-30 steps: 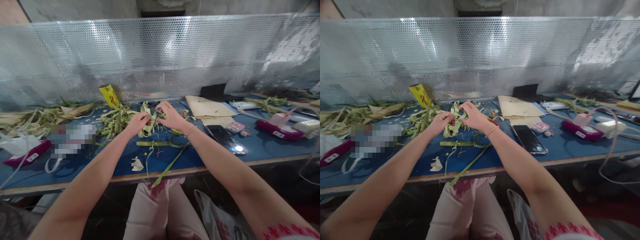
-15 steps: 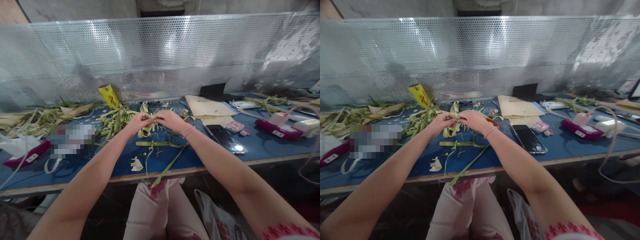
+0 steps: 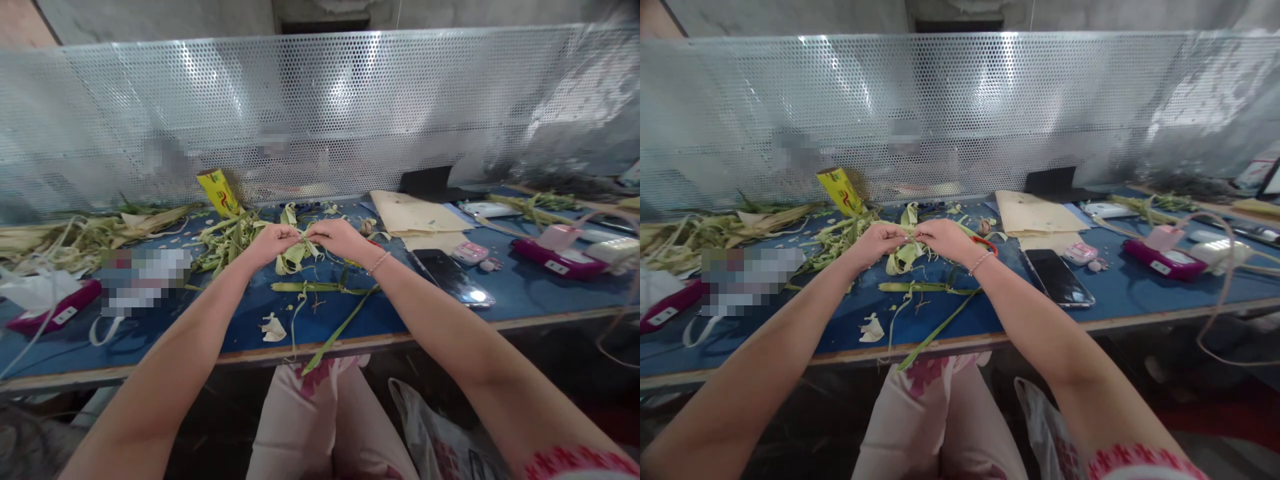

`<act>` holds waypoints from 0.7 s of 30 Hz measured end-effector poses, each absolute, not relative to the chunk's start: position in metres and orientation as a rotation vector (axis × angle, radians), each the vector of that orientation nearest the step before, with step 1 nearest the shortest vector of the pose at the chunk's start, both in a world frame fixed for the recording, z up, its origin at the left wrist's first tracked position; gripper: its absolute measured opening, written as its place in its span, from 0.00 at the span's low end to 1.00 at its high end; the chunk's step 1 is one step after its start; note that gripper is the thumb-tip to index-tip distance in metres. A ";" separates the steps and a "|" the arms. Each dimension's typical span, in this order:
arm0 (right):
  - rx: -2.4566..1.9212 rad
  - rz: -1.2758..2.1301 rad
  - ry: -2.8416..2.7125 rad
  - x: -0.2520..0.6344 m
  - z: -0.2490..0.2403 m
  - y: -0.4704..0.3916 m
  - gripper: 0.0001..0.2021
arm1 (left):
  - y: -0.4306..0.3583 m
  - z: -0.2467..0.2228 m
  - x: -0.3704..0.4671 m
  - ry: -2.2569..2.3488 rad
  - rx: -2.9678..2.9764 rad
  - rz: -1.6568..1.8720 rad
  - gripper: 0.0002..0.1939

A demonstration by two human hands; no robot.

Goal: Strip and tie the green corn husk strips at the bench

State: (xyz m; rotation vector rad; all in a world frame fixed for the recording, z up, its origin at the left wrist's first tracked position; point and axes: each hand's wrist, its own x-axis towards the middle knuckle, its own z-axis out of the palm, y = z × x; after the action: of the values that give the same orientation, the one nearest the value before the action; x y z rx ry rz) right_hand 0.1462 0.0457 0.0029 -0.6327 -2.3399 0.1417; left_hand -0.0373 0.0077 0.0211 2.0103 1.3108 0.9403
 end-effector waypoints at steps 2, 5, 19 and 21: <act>-0.639 0.152 -2.330 0.146 0.002 0.047 0.09 | 0.009 0.020 -0.038 1.282 2.016 0.948 0.13; -0.637 0.163 -2.320 0.146 0.002 0.047 0.09 | 0.010 0.017 -0.040 1.250 2.014 0.950 0.13; -0.643 0.161 -2.245 0.144 0.002 0.045 0.07 | 0.014 0.012 -0.037 1.314 2.004 1.069 0.11; -0.677 0.148 -2.208 0.143 -0.001 0.046 0.06 | 0.015 0.009 -0.034 1.329 2.053 1.095 0.10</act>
State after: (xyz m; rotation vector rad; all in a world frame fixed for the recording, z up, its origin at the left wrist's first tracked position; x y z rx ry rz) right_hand 0.1429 0.0459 -0.0007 -0.6772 -2.2078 0.1478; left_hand -0.0338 0.0152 0.0093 2.0529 1.3291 1.0947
